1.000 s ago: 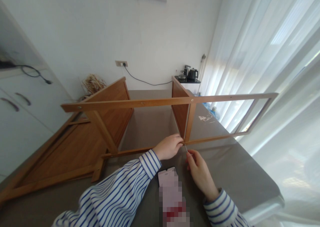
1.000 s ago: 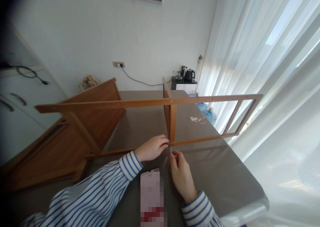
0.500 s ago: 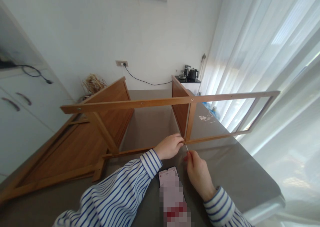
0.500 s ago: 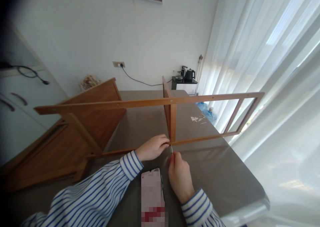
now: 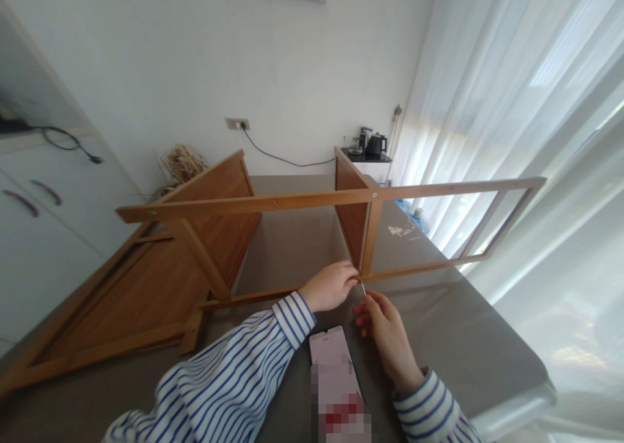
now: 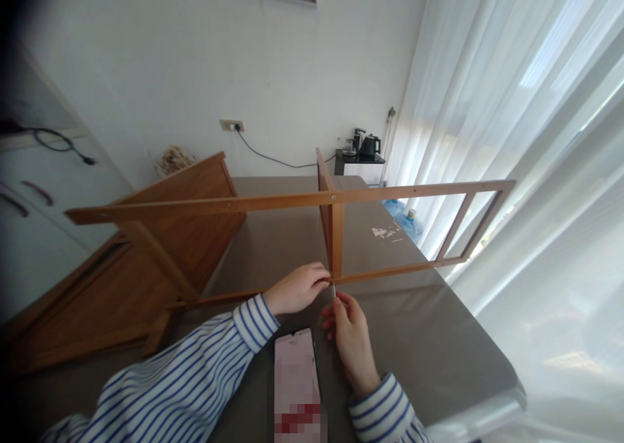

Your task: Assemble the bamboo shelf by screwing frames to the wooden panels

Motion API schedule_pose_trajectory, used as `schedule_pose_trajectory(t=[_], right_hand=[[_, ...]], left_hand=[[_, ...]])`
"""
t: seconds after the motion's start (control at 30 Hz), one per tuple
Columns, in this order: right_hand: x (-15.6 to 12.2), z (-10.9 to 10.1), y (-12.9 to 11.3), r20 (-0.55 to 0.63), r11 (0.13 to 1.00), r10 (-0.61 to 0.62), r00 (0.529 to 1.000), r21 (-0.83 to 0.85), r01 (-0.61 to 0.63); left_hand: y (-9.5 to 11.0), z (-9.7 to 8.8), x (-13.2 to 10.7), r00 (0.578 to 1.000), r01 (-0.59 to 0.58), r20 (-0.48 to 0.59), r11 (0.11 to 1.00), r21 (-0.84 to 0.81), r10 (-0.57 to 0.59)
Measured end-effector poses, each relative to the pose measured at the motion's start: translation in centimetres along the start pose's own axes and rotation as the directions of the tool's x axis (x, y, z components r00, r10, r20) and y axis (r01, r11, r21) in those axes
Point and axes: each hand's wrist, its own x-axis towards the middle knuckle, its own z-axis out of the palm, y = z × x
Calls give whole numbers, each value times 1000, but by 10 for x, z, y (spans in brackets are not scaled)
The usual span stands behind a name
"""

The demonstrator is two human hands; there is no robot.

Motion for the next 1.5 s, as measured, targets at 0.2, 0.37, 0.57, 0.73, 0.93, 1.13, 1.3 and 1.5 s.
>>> schedule_pose_trajectory(t=[0.2,0.37,0.57,0.73,0.93,1.13,1.3,1.5], right_hand=[[-7,-10,-3,136,594,-491,860,-670,445],[-8,-5,-1,257,434,-547,797,-727,532],[-6,-2,-2,9,834,-373,928,-435,340],[2,-9,2,-73,989,-20,997,147,31],[4,-10,3,-75,997,-38,996,69,43],[5,-15,2,-13,824,-384,923,-455,337],[6,-21,-1,292,242,-560,776,-838,489],[8,-20,-7,400,-41,-483,779,-899,437]], left_hand=[[0,1,-1,1000,0,-4,1000,16,0],[0,0,-2,1000,2,3,1000,18,-2],[0,0,-1,1000,-5,-14,1000,21,5],[1,-1,-1,1000,4,-17,1000,10,-4],[1,-3,-1,1000,-8,-20,1000,8,9],[1,-3,-1,1000,4,-8,1000,6,-4],[1,-2,-1,1000,1,-14,1000,-2,-1],[-1,0,-1,1000,-17,-20,1000,-1,17]])
